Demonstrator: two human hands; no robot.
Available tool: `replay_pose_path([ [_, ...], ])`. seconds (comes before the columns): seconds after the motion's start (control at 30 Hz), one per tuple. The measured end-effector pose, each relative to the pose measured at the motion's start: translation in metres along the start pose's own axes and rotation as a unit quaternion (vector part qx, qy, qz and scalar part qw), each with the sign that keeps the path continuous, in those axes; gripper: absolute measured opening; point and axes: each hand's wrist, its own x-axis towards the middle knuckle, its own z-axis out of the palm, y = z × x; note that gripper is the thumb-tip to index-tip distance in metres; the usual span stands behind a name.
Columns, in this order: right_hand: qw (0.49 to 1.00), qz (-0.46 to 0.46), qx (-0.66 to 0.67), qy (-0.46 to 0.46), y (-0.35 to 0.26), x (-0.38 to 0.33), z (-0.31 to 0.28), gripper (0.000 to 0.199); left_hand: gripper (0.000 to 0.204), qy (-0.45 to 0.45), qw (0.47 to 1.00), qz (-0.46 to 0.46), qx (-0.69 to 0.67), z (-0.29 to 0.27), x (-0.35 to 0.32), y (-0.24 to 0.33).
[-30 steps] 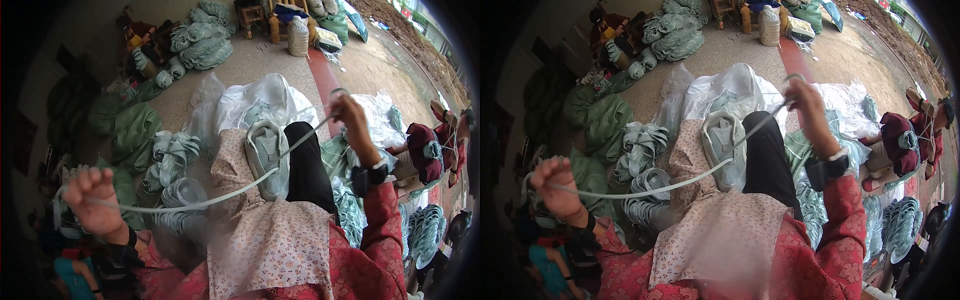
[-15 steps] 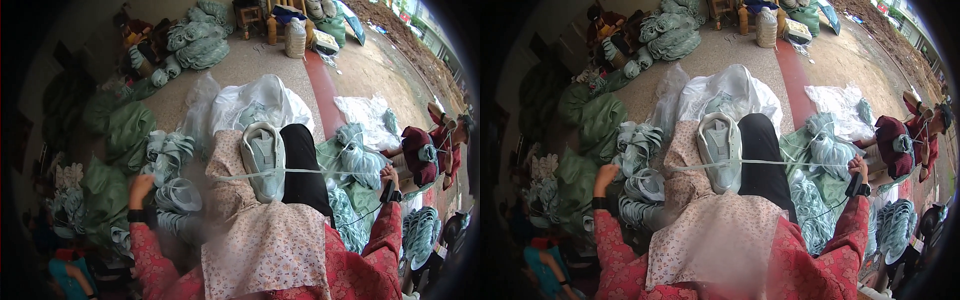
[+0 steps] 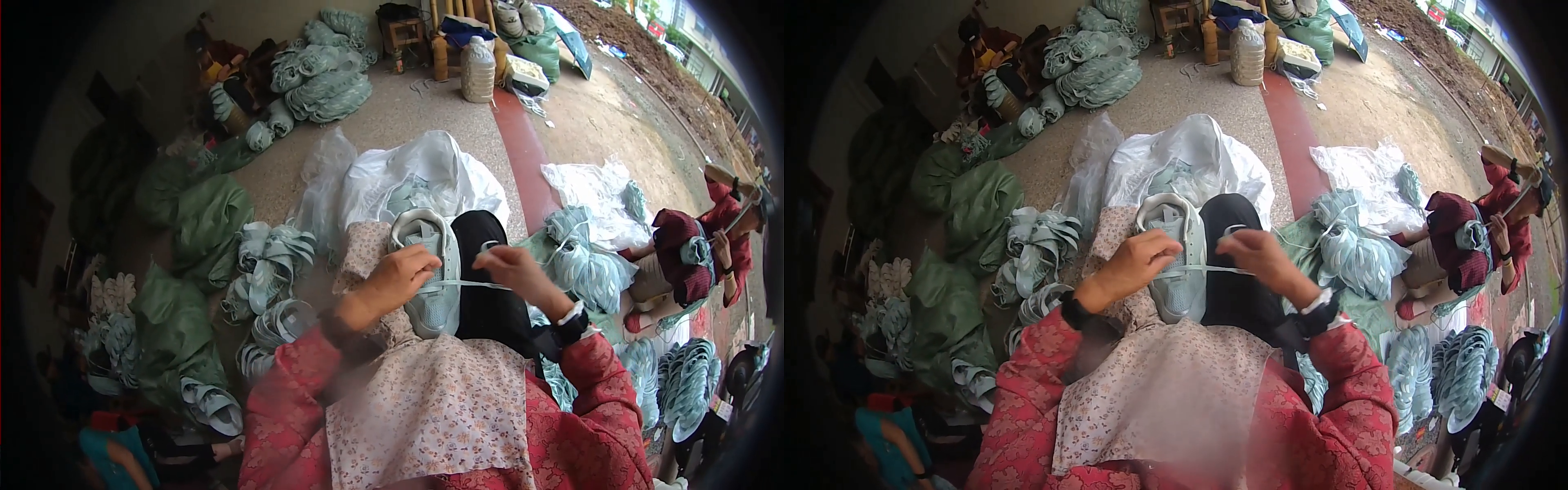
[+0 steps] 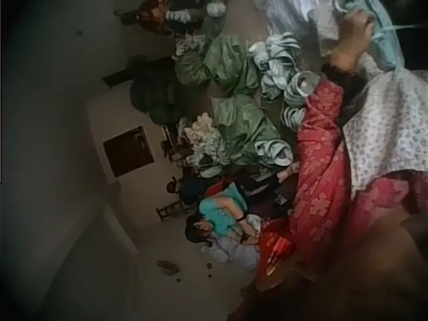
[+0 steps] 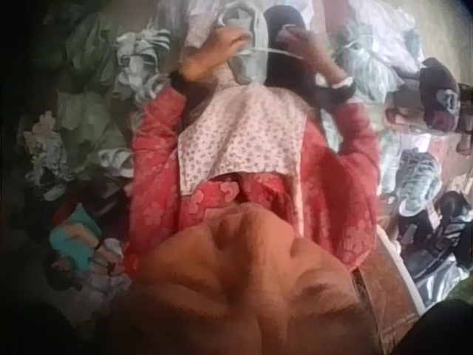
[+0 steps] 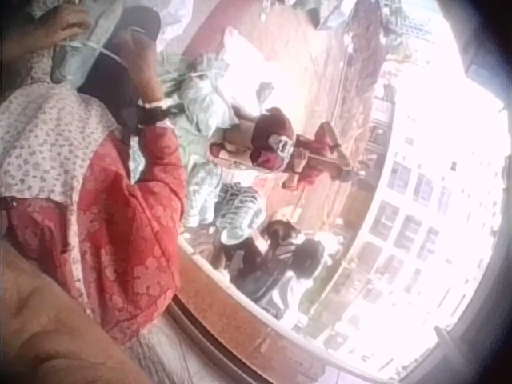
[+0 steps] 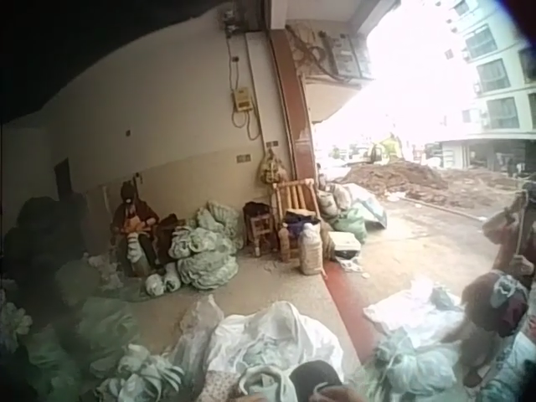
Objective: Lacing shoes and organizing finished pairs in a manufacturing setting.
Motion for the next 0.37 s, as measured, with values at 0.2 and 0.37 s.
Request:
replay_pose_path([
  [0.2,0.947,-0.294,-0.126,-0.032,0.012,0.005,0.025,0.021,0.021,-0.026,0.998,-0.06,-0.013,0.012,0.009,-0.003],
  [0.37,0.98,-0.106,-0.168,-0.017,0.006,0.001,0.025,0.02,0.019,-0.08,0.979,-0.138,-0.126,0.011,0.018,-0.022],
])
